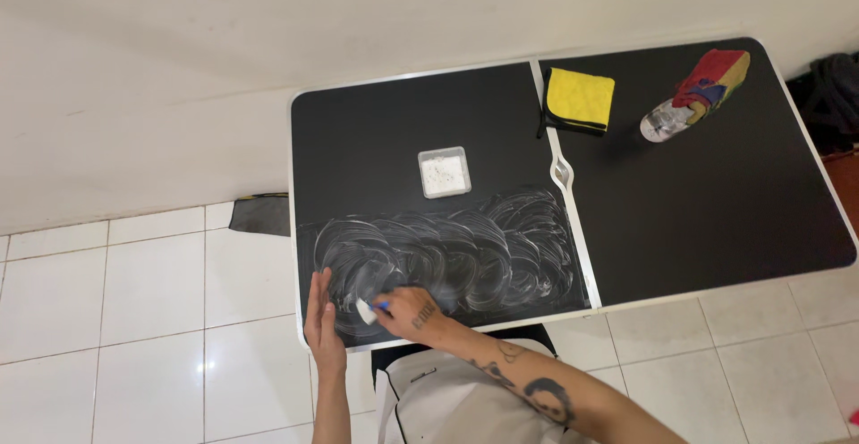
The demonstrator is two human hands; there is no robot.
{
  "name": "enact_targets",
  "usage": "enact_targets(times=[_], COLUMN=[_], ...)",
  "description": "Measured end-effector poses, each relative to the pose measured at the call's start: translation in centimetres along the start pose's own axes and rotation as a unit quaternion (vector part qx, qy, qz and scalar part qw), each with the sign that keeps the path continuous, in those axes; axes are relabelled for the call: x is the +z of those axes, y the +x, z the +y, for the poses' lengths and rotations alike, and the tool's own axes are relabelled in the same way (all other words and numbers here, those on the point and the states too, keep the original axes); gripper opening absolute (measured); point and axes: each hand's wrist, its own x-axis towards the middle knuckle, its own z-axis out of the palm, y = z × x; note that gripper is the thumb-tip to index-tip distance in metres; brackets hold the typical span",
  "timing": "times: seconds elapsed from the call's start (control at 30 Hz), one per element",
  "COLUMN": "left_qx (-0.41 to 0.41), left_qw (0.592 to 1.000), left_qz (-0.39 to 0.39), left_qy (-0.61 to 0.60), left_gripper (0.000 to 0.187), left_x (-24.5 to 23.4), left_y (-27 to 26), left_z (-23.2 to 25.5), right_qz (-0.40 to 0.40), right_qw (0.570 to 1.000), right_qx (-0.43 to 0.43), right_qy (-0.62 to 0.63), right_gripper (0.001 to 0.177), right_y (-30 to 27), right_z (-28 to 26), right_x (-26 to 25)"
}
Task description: The person applies a white paste to a black tabletop using a blue brush, spreading it in long strokes and circular motions. They then wipe the paste off with a multicolored cloth, leaving the surface clean.
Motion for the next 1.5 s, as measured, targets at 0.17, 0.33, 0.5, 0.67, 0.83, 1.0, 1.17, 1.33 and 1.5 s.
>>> enact_targets(times=[0.17,0.33,0.5,0.67,0.83,1.0,1.17,1.33,1.5], left_qx=[-0.004,-0.016,-0.025,-0.026,-0.016,-0.046,-0.016,0.003,-0.013], left_qw=[1.0,1.0,0.999,0.998,0.997,0.995,0.994,0.994,0.995], left_qz=[-0.003,-0.014,-0.034,-0.058,-0.08,-0.09,-0.107,-0.104,-0.1], left_qy=[0.007,0.016,0.009,0.0,0.002,0.001,0.025,0.013,0.024], left_gripper=[0.056,0.057,0.058,0.058,0.059,0.059,0.058,0.057,0.059], left_x=[0.3,0.8,3.1,5.2,6.2,7.8,9.2,9.6,9.7], left_y=[-0.8,-0.6,-0.2,0.4,0.8,1.1,1.2,1.3,1.6], left_z=[0.1,-0.5,-0.4,-0.2,0.3,0.0,-0.5,-0.6,0.3], right_qz=[-0.065,0.178,0.167,0.127,0.284,0.331,0.154,0.137,0.337], right_qw=[0.99,0.962,0.973,0.952,0.89,0.89,0.937,0.886,0.846], right_qx=[0.109,0.165,0.157,0.277,0.339,0.309,0.313,0.435,0.397], right_qy=[-0.053,-0.124,-0.029,-0.032,-0.109,0.046,0.004,-0.087,-0.119], right_gripper=[0.019,0.018,0.016,0.014,0.021,0.023,0.022,0.033,0.026], right_y=[-5.8,-7.0,-8.3,-12.1,-13.6,-9.7,-10.9,-14.7,-11.0], right_z=[4.1,6.5,5.6,8.1,12.0,11.6,9.7,13.0,15.6], right_x=[-4.8,-9.0,-8.3,-10.4,-14.0,-12.9,-10.5,-14.3,-17.5])
